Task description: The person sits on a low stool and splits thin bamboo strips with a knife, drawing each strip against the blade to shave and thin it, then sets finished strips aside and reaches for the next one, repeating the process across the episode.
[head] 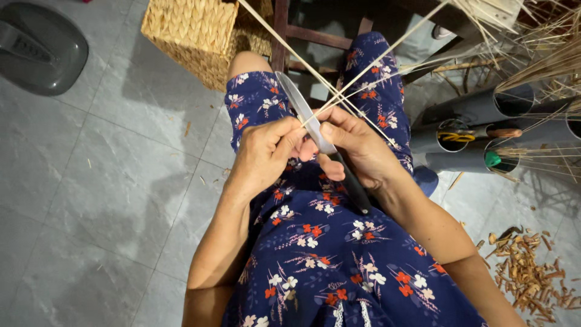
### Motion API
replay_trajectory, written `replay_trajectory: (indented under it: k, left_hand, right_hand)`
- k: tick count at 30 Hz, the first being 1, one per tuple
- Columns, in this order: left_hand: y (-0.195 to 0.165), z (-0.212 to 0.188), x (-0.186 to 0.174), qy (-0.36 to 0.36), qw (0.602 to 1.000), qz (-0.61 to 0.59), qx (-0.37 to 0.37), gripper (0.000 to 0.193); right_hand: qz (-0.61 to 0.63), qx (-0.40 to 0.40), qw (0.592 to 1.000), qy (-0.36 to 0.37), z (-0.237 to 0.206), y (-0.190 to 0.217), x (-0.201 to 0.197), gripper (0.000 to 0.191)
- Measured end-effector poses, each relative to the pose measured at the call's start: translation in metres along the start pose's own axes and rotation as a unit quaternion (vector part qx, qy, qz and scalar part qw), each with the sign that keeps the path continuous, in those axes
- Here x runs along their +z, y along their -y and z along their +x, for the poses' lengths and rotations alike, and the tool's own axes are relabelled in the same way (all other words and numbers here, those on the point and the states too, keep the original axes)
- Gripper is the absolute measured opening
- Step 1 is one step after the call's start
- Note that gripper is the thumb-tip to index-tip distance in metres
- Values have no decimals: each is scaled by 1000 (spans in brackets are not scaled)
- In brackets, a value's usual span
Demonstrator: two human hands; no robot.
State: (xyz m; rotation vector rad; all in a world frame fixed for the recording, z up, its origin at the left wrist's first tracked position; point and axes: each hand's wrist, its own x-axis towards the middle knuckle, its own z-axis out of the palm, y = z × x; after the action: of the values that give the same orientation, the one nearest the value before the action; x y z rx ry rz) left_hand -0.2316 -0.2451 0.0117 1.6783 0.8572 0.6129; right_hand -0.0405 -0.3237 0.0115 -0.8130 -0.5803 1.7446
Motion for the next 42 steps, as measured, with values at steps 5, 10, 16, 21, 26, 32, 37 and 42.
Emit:
replay_trajectory:
  k: [5, 10, 16, 21, 26, 32, 37, 42]
  left_hand:
    - [-1, 1, -11, 25, 999, 24, 28, 17]
    - [-1, -1, -12, 11, 999, 23, 45, 16]
    - [-5, -1, -6, -17, 997, 55, 58, 15]
    - [-7, 0, -12, -3, 997, 20, 72, 12]
    - [-5, -1, -6, -48, 994, 49, 89, 10]
    - [-3, -2, -1, -59, 993, 38, 93, 11]
    - [-2, -1, -1, -34, 997, 0, 69, 12]
    - [1, -2, 3, -38, 997, -27, 68, 16]
  right_hand:
    - [-17, -13, 1000, -16, -3, 11, -3, 26]
    - [-14, -27, 999, -17, -4, 19, -6, 25]
    - [-11, 12, 1000, -11, 2, 3, 2, 26]
    - [-9, -30, 999, -36, -4, 23, -3, 26]
    - [-9, -33, 999, -15, -3, 17, -1, 27]
    - [-9, -38, 999, -11, -1, 13, -5, 28]
    - [4, -36, 999, -22, -7, 16, -7, 32]
    - [-20, -56, 998, -29, -6, 15, -7, 33]
